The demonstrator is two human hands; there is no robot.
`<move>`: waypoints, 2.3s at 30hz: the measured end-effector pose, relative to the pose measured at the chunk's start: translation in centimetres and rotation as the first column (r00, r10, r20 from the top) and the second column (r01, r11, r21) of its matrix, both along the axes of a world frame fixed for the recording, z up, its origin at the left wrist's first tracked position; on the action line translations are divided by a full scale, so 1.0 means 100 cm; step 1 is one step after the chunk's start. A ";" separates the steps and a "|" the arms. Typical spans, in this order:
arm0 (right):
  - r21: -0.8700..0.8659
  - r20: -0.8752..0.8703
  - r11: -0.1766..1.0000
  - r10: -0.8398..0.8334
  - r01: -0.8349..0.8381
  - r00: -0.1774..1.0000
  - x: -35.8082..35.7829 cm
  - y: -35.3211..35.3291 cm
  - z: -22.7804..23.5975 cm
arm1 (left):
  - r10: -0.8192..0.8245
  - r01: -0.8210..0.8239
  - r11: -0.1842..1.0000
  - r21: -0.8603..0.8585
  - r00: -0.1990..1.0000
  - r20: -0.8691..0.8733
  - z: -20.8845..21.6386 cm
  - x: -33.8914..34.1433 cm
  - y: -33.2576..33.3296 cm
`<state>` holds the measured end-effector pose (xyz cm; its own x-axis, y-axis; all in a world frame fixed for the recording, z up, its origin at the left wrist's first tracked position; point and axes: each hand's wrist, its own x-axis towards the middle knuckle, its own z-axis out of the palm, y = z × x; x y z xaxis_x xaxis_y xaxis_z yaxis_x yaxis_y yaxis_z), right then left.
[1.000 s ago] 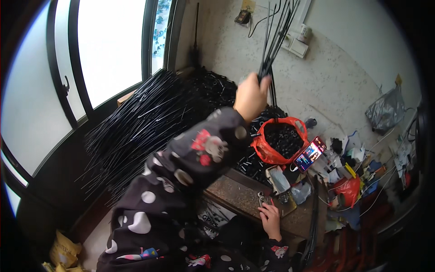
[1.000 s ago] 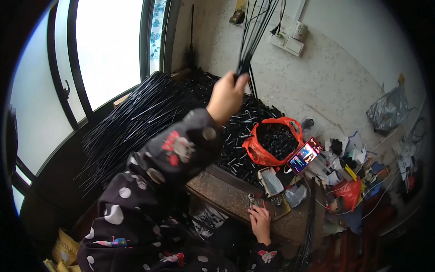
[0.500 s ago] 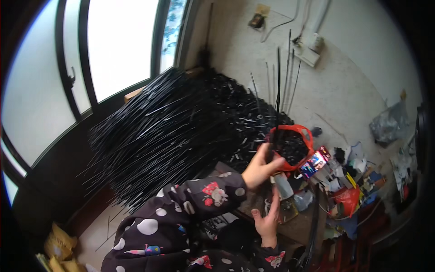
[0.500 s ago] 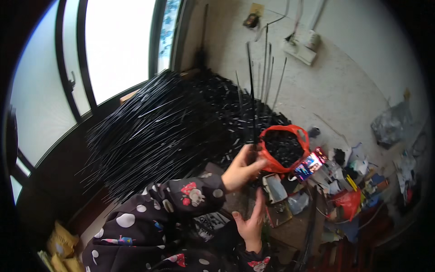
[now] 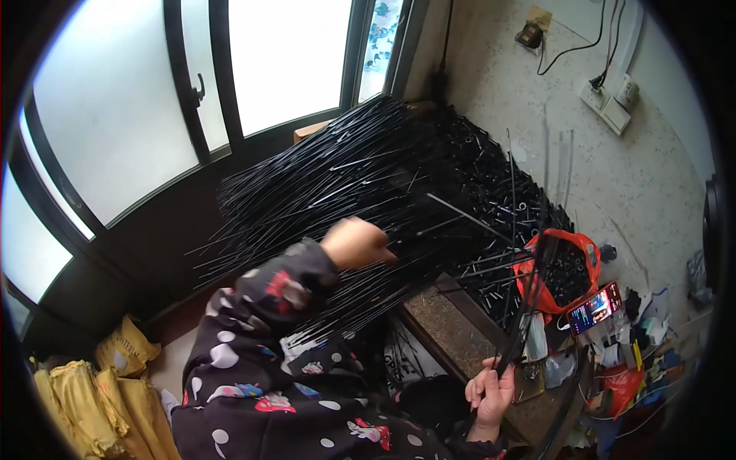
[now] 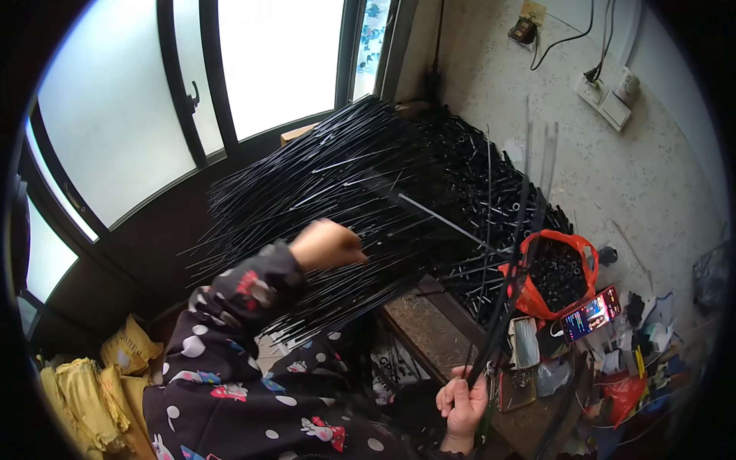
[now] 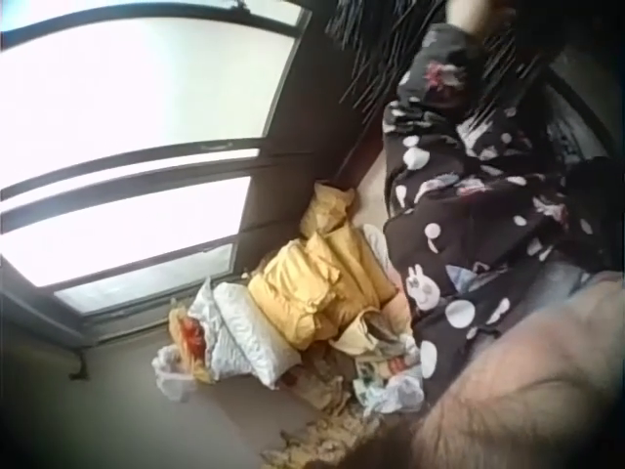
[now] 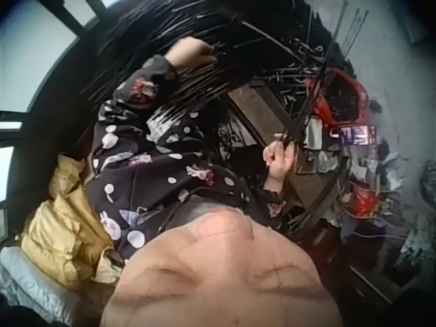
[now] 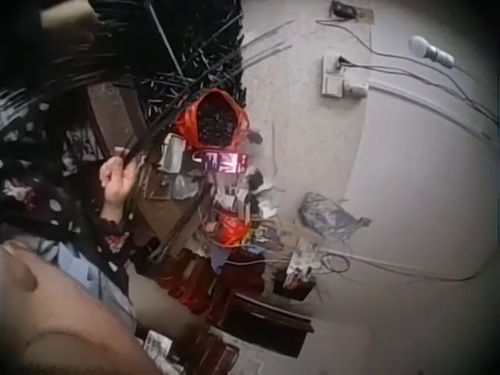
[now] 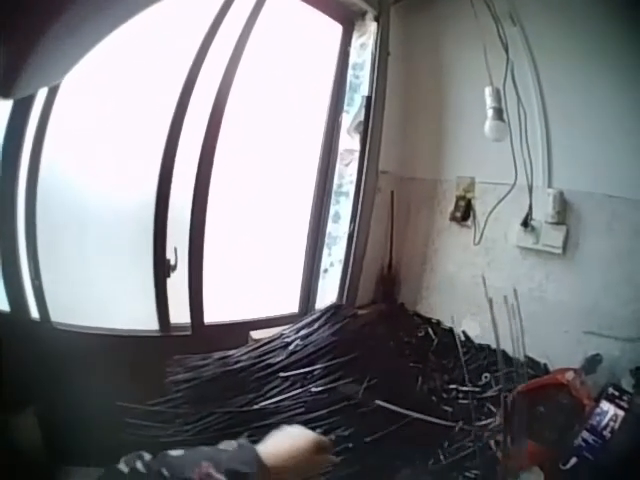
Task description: The person is assembling bundles of long black wire-like components using pliers to group and secure them.
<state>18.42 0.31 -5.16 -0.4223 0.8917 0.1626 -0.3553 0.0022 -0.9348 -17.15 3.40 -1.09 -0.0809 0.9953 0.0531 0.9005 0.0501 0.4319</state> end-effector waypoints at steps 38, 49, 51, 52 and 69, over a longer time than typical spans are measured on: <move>0.012 0.111 0.976 -0.220 0.220 0.969 0.003 -0.004 -0.014 | -0.240 -0.327 0.912 0.248 0.064 0.969 -0.009 0.257 0.052; -0.071 0.296 0.997 0.037 -0.017 0.954 0.019 -0.027 -0.096 | 0.016 0.563 0.817 0.124 -0.238 0.971 0.044 0.187 0.060; 0.130 0.569 0.985 0.019 -0.112 0.822 0.022 -0.019 -0.090 | -0.108 0.578 0.804 0.143 -0.094 0.990 0.036 0.182 0.060; 0.165 0.475 0.985 -0.036 -0.048 0.879 0.022 -0.015 -0.086 | -0.092 0.584 0.801 0.132 -0.098 0.991 0.036 0.181 0.054; -0.332 0.105 0.869 -0.354 0.368 0.929 0.017 0.121 0.005 | -0.748 0.709 0.610 0.355 0.367 0.552 -0.115 0.201 0.028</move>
<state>20.15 12.41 -4.70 -0.0602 0.9804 -0.1875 -0.3537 -0.1966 -0.9144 2.95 6.22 -12.58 0.6439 0.6812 0.3484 0.1062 -0.5305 0.8410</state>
